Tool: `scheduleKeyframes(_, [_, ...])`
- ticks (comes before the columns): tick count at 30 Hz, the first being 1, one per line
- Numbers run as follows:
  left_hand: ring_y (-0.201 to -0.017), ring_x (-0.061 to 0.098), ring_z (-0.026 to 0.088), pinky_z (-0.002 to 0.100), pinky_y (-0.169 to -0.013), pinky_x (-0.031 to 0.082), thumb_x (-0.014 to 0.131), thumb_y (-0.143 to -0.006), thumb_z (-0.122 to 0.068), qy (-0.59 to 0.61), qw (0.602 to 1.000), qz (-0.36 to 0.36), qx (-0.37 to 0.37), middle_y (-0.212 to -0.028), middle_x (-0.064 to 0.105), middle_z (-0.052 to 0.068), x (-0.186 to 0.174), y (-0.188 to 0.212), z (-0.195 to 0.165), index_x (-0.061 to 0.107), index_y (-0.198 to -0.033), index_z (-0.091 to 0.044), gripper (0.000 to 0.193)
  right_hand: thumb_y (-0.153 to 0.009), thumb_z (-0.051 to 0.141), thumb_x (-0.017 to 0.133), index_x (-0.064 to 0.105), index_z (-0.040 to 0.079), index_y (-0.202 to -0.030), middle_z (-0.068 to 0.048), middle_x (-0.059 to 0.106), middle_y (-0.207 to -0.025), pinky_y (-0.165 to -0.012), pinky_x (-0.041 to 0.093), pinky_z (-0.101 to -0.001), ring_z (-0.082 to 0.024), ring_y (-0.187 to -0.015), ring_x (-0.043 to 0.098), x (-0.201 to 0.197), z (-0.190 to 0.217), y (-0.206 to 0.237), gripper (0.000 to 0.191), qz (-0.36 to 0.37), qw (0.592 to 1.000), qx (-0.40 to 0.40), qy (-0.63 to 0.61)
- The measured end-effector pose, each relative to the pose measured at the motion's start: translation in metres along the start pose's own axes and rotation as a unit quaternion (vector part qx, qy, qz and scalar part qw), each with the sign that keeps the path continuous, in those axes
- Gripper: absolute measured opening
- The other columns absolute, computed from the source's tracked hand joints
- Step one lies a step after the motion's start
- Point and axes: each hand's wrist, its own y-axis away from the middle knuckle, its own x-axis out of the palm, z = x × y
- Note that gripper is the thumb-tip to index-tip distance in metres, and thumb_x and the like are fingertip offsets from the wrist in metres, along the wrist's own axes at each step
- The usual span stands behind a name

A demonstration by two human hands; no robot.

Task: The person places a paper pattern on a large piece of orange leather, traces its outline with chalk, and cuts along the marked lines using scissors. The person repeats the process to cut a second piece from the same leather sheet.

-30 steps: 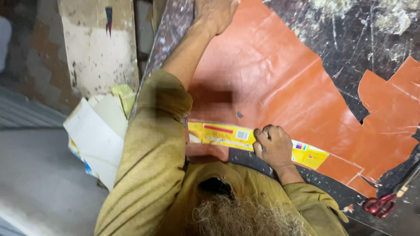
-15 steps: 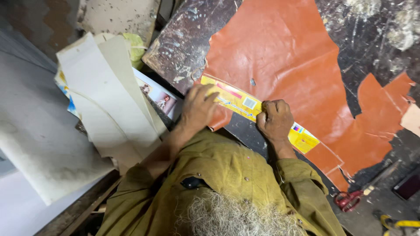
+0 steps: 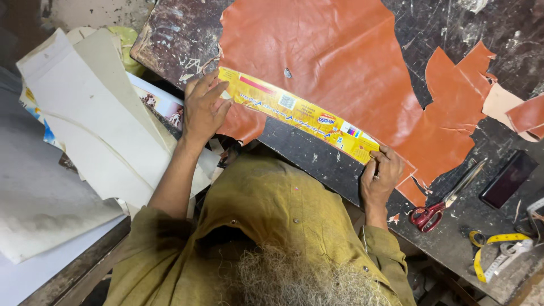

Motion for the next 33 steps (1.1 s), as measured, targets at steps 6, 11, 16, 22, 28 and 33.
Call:
scheduleKeyframes(6, [-0.125,0.054,0.035,0.044,-0.108,0.044,0.083,-0.084,-0.011,-0.022,1.0,0.001,0.015,-0.145,0.059,0.017,0.002,0.0,-0.001,0.073,-0.122,-0.002,0.04,-0.094,-0.005,0.066,0.068,0.002,-0.11,-0.016,0.066,-0.126,-0.108,0.045,-0.0457,-0.035,-0.12,0.058,-0.003,-0.006,0.003,0.017,-0.004,1.0,0.012,-0.013])
scheduleKeyframes(11, [-0.126,0.054,0.035,0.043,-0.111,0.043,0.083,-0.088,-0.012,-0.025,1.0,-0.002,-0.005,-0.151,0.059,0.016,0.008,0.001,-0.003,0.073,-0.12,-0.003,0.035,-0.096,-0.004,0.067,0.069,0.002,-0.111,-0.015,0.066,-0.125,-0.108,0.046,-0.0453,-0.034,-0.121,0.059,-0.002,-0.01,0.004,0.016,-0.017,0.999,0.039,-0.032])
scheduleKeyframes(16, [-0.122,0.051,0.037,0.045,-0.108,0.042,0.084,-0.087,-0.013,-0.043,0.999,0.017,0.017,-0.153,0.057,0.019,0.012,0.001,-0.006,0.071,-0.12,-0.002,0.037,-0.092,-0.002,0.071,0.069,0.002,-0.107,-0.015,0.067,-0.122,-0.107,0.046,-0.0447,-0.034,-0.119,0.059,-0.007,-0.016,0.004,0.015,-0.024,0.997,0.037,-0.055])
scheduleKeyframes(22, [-0.118,0.052,0.036,0.045,-0.105,0.043,0.084,-0.087,-0.013,-0.047,0.998,0.04,0.018,-0.155,0.057,0.018,0.007,-0.003,-0.008,0.067,-0.118,-0.002,0.037,-0.091,0.0,0.074,0.071,0.002,-0.104,-0.014,0.068,-0.123,-0.107,0.048,-0.0435,-0.033,-0.12,0.06,-0.01,-0.016,0.006,0.013,-0.021,0.996,0.04,-0.079])
scheduleKeyframes(28, [-0.121,0.053,0.037,0.045,-0.106,0.042,0.086,-0.084,-0.012,-0.045,0.998,0.025,0.036,-0.149,0.058,0.015,0.003,-0.004,-0.005,0.066,-0.117,-0.003,0.04,-0.092,-0.001,0.072,0.072,0.002,-0.105,-0.014,0.068,-0.123,-0.107,0.047,-0.0439,-0.033,-0.12,0.059,-0.007,-0.011,0.008,0.013,-0.015,0.997,0.039,-0.066])
scheduleKeyframes(33, [-0.121,0.051,0.038,0.045,-0.104,0.042,0.086,-0.081,-0.013,-0.029,0.999,0.031,0.027,-0.148,0.057,0.014,-0.004,-0.003,-0.003,0.066,-0.116,-0.003,0.041,-0.096,-0.001,0.07,0.071,0.002,-0.107,-0.014,0.068,-0.123,-0.108,0.048,-0.0436,-0.033,-0.121,0.06,0.002,-0.007,0.007,0.011,-0.018,0.996,0.038,-0.08])
